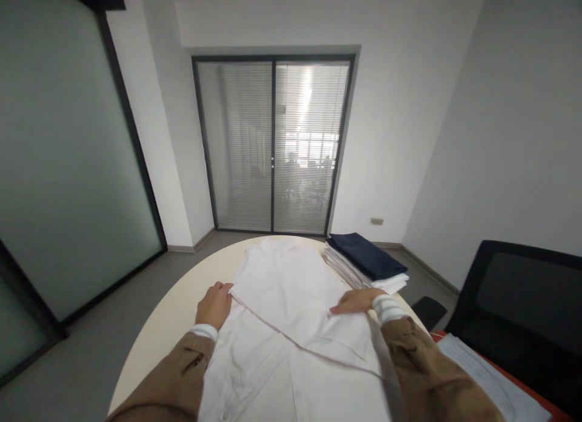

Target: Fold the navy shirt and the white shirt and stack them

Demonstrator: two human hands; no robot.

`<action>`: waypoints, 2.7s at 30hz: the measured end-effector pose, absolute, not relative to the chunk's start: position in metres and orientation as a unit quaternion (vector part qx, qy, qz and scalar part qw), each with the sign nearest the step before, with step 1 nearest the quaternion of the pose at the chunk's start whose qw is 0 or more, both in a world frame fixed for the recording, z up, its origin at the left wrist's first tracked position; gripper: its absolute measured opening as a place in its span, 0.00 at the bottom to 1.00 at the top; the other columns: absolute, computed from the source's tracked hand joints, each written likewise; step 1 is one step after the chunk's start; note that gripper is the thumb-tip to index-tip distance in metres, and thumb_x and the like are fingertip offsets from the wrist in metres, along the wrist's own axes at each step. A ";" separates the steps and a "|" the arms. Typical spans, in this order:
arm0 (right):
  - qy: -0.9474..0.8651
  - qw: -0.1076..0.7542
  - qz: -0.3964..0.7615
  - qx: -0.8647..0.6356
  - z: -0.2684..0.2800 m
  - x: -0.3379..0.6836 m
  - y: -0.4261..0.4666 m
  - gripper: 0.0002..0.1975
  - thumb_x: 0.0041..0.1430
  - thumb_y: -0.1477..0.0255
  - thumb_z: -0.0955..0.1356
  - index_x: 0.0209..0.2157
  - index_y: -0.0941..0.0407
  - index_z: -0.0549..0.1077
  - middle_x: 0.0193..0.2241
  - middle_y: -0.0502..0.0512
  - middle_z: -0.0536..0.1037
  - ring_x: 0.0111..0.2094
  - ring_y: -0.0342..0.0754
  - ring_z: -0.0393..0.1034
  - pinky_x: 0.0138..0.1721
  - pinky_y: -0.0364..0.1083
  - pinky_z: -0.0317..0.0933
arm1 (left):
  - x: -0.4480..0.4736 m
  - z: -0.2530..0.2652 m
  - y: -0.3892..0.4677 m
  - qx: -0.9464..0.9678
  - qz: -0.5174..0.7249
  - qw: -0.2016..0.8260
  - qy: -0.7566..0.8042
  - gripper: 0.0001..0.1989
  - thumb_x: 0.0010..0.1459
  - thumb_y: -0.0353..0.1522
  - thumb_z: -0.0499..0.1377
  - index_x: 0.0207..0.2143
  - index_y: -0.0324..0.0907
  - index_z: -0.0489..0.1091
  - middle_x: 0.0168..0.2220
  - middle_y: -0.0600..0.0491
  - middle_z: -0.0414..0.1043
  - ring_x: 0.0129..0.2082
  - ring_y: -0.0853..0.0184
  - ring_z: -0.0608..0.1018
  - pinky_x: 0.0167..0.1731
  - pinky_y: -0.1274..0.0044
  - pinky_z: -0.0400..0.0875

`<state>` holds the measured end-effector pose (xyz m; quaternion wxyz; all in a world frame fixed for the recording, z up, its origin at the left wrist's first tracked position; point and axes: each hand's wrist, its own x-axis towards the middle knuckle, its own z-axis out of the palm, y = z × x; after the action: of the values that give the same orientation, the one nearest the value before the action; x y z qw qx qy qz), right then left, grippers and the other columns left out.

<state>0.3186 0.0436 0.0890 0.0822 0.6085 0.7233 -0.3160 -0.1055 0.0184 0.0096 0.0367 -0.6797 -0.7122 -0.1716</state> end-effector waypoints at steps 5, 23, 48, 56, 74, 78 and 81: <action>0.715 0.119 -0.380 0.575 0.095 0.332 0.035 0.22 0.34 0.51 0.75 0.25 0.54 0.76 0.30 0.53 0.79 0.37 0.53 0.73 0.36 0.45 0.64 | -0.112 0.008 0.020 -0.649 -0.218 -0.009 -0.729 0.19 0.64 0.35 0.46 0.50 0.48 0.72 0.46 0.47 0.74 0.45 0.59 0.76 0.41 0.71 0.69; 0.739 0.082 -0.369 0.558 0.074 0.317 0.041 0.22 0.48 0.50 0.69 0.36 0.53 0.74 0.28 0.50 0.73 0.26 0.44 0.65 0.25 0.41 0.58 | -0.127 0.001 0.030 -0.561 -0.320 -0.094 -0.758 0.20 0.61 0.29 0.47 0.46 0.48 0.77 0.46 0.48 0.78 0.46 0.58 0.78 0.46 0.70 0.70; 0.773 -0.158 -0.191 0.583 0.078 0.134 0.147 0.13 0.62 0.64 0.64 0.43 0.57 0.74 0.41 0.58 0.79 0.43 0.49 0.71 0.44 0.44 0.59 | -0.117 0.004 0.038 -0.601 -0.417 -0.069 -0.679 0.15 0.52 0.23 0.55 0.40 0.44 0.74 0.42 0.52 0.77 0.43 0.64 0.76 0.46 0.76 0.68; 0.677 -0.259 -0.344 0.597 0.048 0.076 0.189 0.26 0.64 0.56 0.60 0.46 0.65 0.69 0.29 0.62 0.79 0.28 0.46 0.72 0.31 0.43 0.62 | -0.106 0.016 0.036 -0.627 -0.390 -0.055 -0.672 0.11 0.48 0.21 0.56 0.34 0.42 0.71 0.34 0.53 0.74 0.37 0.66 0.74 0.40 0.77 0.66; 0.823 -0.215 -0.375 0.368 0.037 0.047 0.185 0.24 0.60 0.66 0.64 0.58 0.56 0.67 0.61 0.58 0.65 0.62 0.50 0.58 0.63 0.51 0.48 | -0.128 0.001 0.039 -0.573 -0.280 -0.003 -0.770 0.15 0.64 0.29 0.49 0.42 0.45 0.75 0.44 0.49 0.74 0.43 0.60 0.76 0.42 0.70 0.67; 0.839 -0.143 -0.319 0.418 0.043 0.072 0.168 0.25 0.57 0.68 0.67 0.57 0.56 0.68 0.59 0.58 0.68 0.58 0.52 0.64 0.60 0.49 0.54 | -0.126 0.002 0.035 -0.577 -0.233 0.041 -0.782 0.16 0.63 0.30 0.49 0.45 0.45 0.75 0.46 0.48 0.74 0.44 0.57 0.74 0.40 0.68 0.68; 0.825 -0.090 -0.270 0.487 0.049 0.099 0.161 0.25 0.55 0.68 0.68 0.56 0.58 0.69 0.55 0.62 0.72 0.54 0.54 0.67 0.56 0.49 0.58 | -0.124 0.004 0.033 -0.581 -0.225 0.066 -0.779 0.16 0.63 0.30 0.49 0.44 0.45 0.76 0.50 0.48 0.71 0.47 0.57 0.73 0.43 0.67 0.68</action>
<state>0.0988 0.1611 0.0493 -0.0895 0.4875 0.8255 -0.2701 -0.1245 0.0334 0.0038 0.0663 -0.5810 -0.7793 -0.2252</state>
